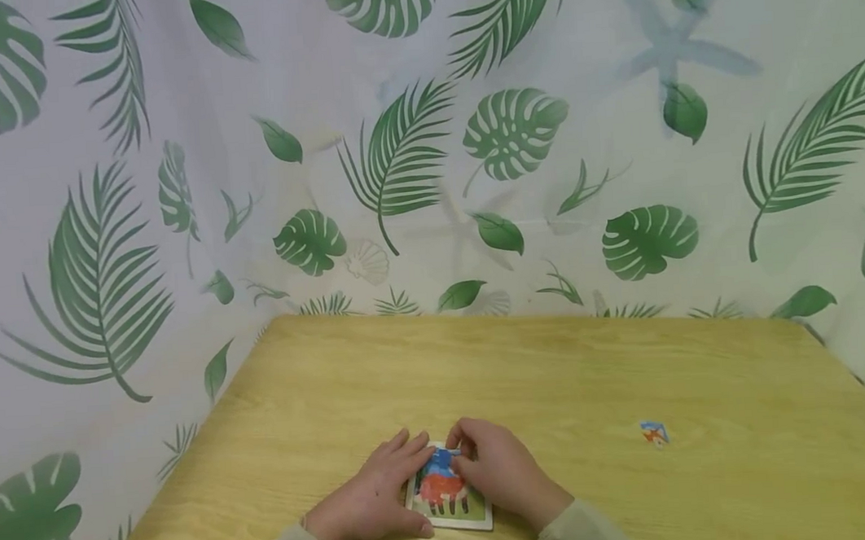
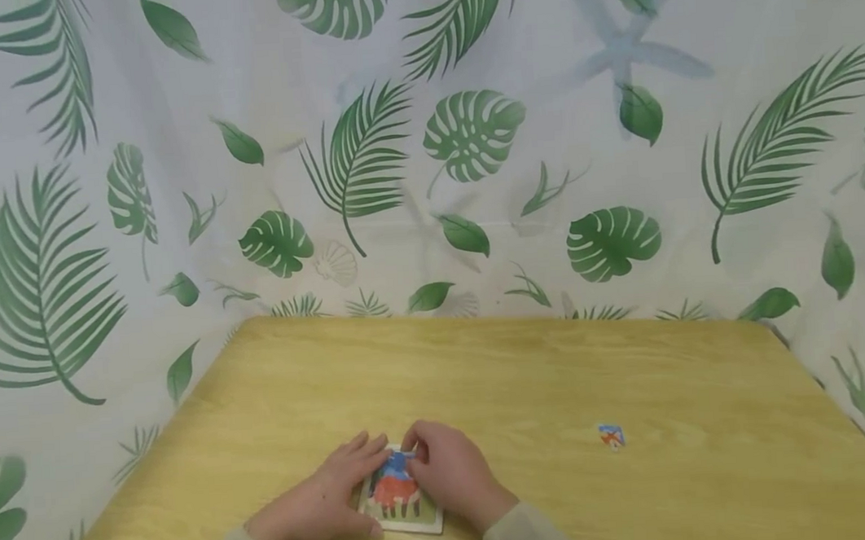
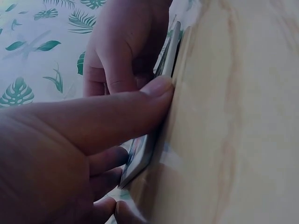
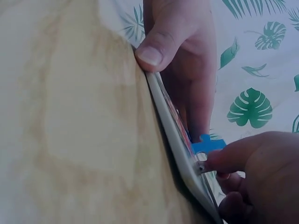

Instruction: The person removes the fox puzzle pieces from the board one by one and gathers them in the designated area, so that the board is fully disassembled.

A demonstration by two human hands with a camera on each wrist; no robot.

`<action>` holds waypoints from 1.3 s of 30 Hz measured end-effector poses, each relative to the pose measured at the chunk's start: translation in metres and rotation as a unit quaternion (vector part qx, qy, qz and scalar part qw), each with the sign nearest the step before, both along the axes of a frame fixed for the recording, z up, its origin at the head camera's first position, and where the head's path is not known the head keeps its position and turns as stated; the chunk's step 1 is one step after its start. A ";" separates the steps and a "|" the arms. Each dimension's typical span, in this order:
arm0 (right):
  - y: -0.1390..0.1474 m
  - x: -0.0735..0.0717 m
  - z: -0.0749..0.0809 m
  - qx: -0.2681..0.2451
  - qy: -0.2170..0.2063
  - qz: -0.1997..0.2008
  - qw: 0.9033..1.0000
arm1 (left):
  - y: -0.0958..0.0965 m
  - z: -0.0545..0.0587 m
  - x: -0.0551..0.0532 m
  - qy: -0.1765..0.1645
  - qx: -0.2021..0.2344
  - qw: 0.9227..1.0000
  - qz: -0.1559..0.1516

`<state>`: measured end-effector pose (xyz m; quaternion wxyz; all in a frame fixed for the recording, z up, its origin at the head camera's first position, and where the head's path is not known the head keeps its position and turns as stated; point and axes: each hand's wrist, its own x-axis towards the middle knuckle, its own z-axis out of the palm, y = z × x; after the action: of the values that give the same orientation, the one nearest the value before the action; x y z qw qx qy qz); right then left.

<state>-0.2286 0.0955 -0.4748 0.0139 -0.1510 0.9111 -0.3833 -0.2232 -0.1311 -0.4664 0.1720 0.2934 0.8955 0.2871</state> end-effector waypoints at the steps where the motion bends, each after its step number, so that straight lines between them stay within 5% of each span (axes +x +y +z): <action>1: 0.001 0.001 -0.001 -0.009 -0.004 0.004 1.000 | 0.000 -0.001 0.001 -0.001 0.001 1.000 -0.002; 11: 0.011 0.001 -0.002 -0.096 -0.057 -0.028 0.993 | -0.001 -0.003 0.005 0.000 -0.025 1.000 -0.006; 26: 0.070 -0.002 0.015 -0.080 -0.098 -0.070 0.989 | 0.000 -0.004 0.003 -0.002 -0.013 1.000 -0.003; 39: 0.133 -0.012 0.016 0.004 -0.042 -0.060 0.997 | -0.003 -0.001 -0.001 0.005 -0.015 1.000 -0.003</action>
<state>-0.2404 0.2284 -0.4588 0.0296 -0.0793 0.9185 -0.3862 -0.2241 -0.1337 -0.4676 0.1721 0.2947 0.8998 0.2720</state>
